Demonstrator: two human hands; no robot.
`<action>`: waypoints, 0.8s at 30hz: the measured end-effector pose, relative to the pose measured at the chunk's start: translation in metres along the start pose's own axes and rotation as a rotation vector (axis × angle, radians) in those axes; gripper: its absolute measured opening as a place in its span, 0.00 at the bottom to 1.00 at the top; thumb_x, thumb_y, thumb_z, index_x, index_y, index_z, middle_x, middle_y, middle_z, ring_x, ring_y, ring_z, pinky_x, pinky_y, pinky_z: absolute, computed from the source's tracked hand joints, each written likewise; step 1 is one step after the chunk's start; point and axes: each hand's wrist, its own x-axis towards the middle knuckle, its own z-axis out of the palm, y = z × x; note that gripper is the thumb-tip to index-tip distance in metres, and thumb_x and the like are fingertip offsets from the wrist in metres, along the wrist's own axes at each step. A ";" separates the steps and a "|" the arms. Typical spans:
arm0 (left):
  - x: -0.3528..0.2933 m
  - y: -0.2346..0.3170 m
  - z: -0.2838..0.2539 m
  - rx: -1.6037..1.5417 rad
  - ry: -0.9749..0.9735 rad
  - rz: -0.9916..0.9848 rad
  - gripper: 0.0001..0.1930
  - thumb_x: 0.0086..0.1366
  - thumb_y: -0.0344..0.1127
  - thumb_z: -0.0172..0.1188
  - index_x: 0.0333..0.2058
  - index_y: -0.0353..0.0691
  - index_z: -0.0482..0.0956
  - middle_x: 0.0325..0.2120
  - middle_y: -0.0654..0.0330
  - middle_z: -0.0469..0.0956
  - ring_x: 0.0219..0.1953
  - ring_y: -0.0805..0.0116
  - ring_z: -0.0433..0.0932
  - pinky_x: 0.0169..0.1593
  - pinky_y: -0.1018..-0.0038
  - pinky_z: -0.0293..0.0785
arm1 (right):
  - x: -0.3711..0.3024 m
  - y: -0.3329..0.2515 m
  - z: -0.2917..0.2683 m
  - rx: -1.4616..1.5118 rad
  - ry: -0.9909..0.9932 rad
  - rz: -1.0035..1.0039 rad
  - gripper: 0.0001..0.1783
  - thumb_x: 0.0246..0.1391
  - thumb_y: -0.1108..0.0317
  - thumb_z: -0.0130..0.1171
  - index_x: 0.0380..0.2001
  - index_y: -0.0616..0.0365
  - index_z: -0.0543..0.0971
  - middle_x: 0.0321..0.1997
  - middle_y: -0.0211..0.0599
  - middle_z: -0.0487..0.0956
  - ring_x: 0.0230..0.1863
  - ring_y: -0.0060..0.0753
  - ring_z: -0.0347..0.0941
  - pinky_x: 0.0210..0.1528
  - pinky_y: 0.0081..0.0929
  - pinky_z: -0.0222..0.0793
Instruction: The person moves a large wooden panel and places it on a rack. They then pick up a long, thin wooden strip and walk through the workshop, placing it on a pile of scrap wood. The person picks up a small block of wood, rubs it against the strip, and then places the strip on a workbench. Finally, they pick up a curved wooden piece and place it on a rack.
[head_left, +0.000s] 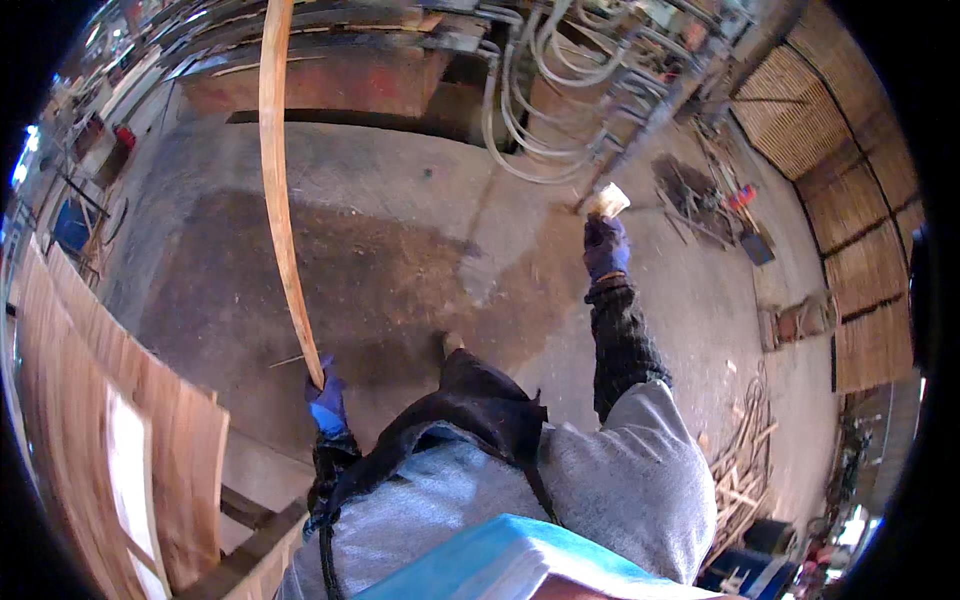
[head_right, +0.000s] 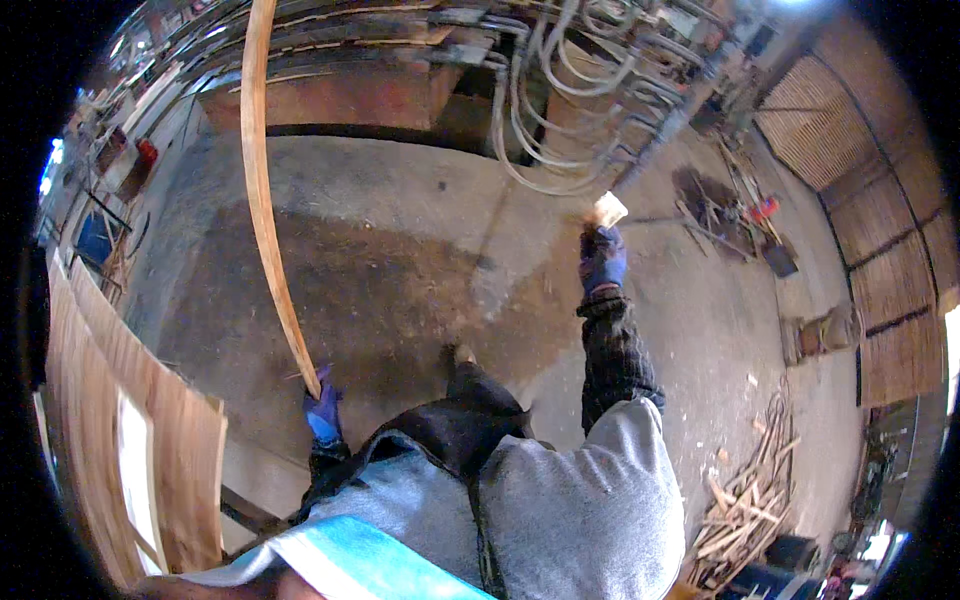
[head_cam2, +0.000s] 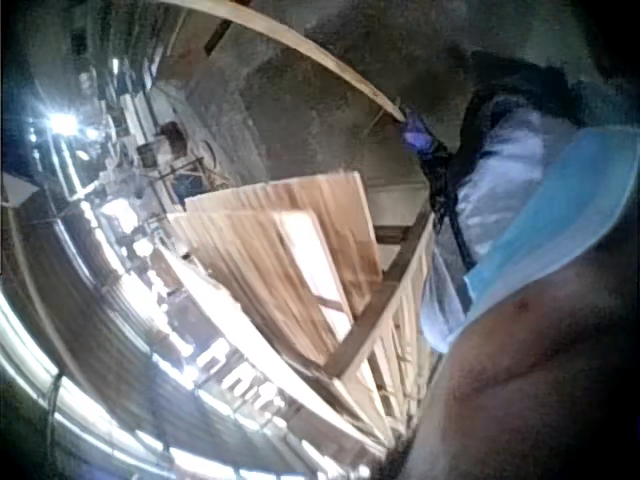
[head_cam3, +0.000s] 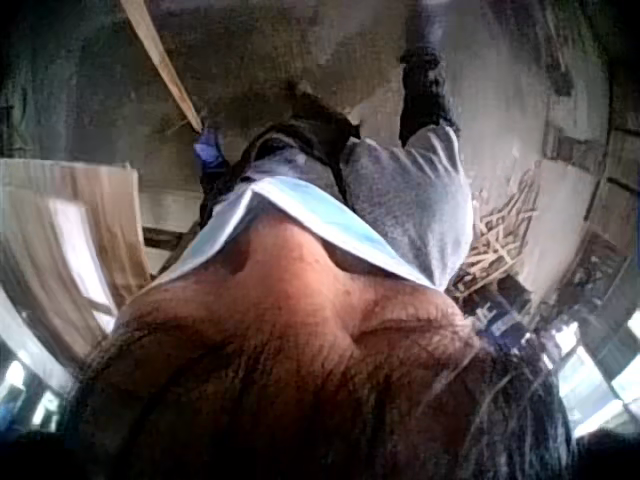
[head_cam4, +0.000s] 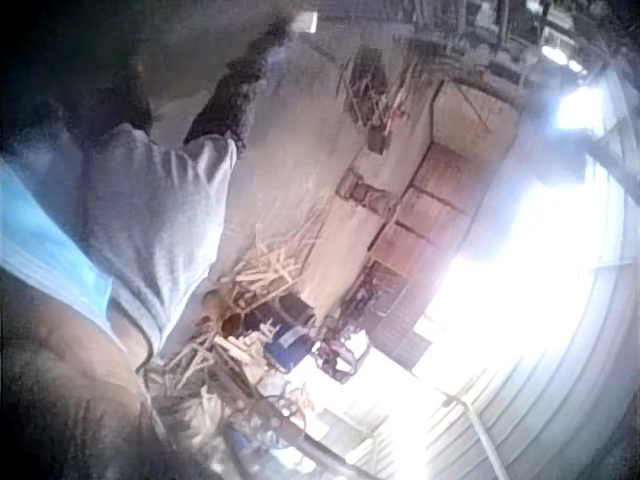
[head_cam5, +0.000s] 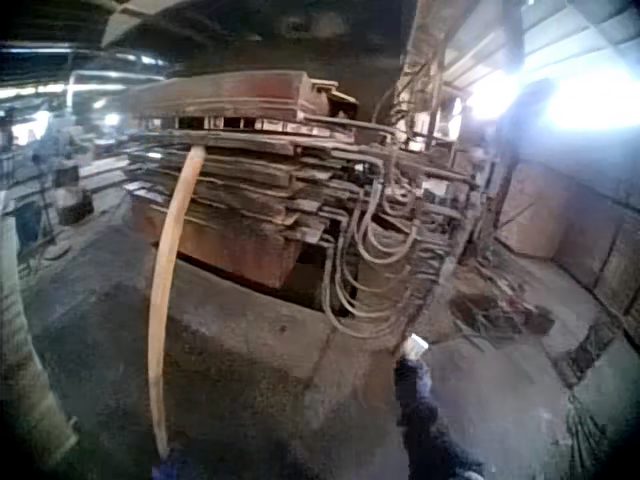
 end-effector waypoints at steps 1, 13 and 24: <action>0.014 -0.005 0.002 0.098 0.078 -0.035 0.12 0.61 0.28 0.54 0.43 0.36 0.74 0.35 0.60 0.75 0.25 0.76 0.71 0.27 0.79 0.69 | 0.026 0.024 0.013 -0.007 -0.035 -0.027 0.12 0.55 0.69 0.50 0.43 0.58 0.73 0.40 0.33 0.76 0.42 0.31 0.72 0.45 0.26 0.70; 0.120 0.008 0.006 -0.098 0.504 -0.004 0.14 0.58 0.27 0.52 0.44 0.37 0.73 0.33 0.63 0.73 0.27 0.77 0.68 0.28 0.80 0.68 | 0.214 0.293 0.341 0.211 -0.374 0.556 0.13 0.54 0.72 0.51 0.44 0.54 0.71 0.42 0.34 0.75 0.40 0.38 0.73 0.41 0.34 0.70; 0.355 0.053 -0.047 -0.170 0.765 -0.124 0.19 0.53 0.23 0.54 0.46 0.34 0.73 0.31 0.63 0.72 0.26 0.76 0.68 0.30 0.80 0.67 | 0.299 0.462 0.561 0.064 -0.471 0.663 0.09 0.50 0.71 0.55 0.37 0.57 0.75 0.36 0.33 0.76 0.38 0.31 0.72 0.44 0.29 0.70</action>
